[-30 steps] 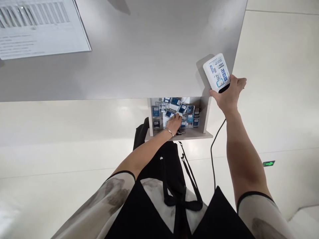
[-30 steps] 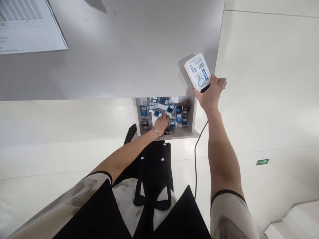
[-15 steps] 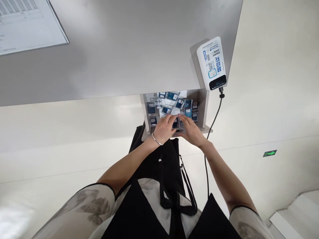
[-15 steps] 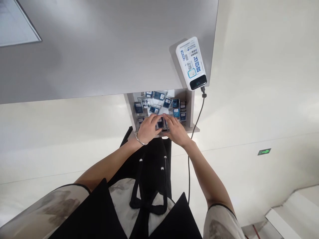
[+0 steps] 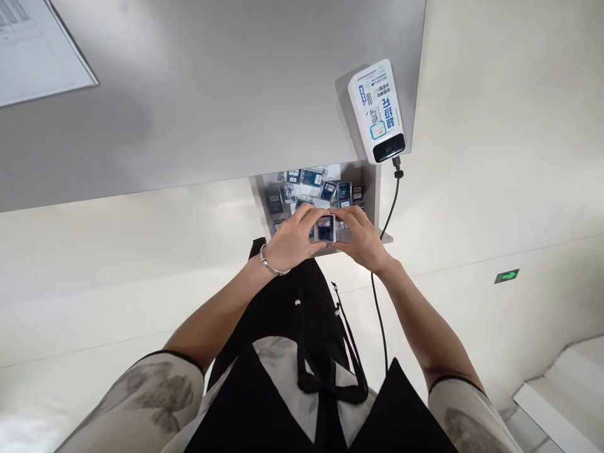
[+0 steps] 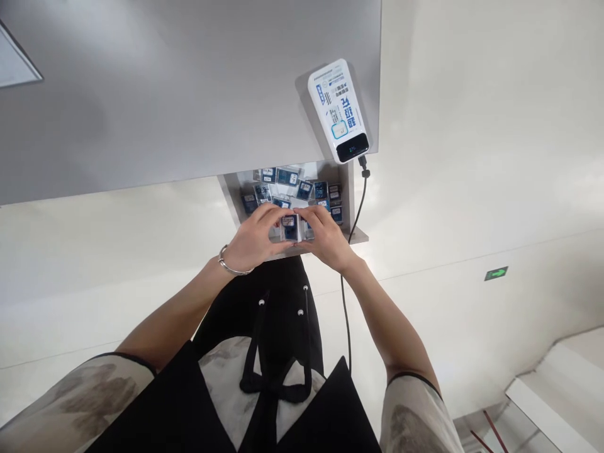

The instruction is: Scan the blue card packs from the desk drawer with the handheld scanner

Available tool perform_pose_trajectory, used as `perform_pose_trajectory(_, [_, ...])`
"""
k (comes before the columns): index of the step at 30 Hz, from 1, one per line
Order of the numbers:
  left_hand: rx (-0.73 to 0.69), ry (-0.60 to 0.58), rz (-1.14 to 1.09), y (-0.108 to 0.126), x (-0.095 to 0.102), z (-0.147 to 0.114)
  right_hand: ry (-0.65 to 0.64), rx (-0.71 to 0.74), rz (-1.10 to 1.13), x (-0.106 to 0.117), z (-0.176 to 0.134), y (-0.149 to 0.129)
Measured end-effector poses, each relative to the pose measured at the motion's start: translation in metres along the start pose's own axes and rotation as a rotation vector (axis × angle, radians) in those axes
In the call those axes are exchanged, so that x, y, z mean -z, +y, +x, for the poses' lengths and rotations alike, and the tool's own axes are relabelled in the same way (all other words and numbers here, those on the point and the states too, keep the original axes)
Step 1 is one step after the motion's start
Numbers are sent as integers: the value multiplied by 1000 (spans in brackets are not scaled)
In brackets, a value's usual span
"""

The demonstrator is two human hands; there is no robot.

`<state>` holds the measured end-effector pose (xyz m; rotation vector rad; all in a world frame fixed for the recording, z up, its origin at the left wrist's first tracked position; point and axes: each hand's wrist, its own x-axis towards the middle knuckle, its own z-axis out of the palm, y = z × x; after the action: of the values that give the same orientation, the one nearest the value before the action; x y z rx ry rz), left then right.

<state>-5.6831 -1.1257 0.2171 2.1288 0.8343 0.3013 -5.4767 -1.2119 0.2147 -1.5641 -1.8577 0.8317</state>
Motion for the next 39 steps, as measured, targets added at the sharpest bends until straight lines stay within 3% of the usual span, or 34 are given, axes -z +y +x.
perform_pose_trajectory(5, [-73, 34, 39, 3, 13, 8, 47, 14, 34, 5, 9, -3])
perform_pose_trajectory(13, [-100, -80, -2, -5, 32, 22, 14, -83, 123, 12, 16, -1])
perform_pose_trajectory(21, [-219, -82, 25, -9, 33, 21, 71, -86, 166, 11, 15, 0])
perform_pose_trajectory(27, [-149, -122, 52, -4, 37, 23, 49, -102, 168, 11, 15, -1])
perform_pose_trajectory(39, [-210, -16, 30, 2, 32, 19, 17, -154, 199, 12, 11, -4])
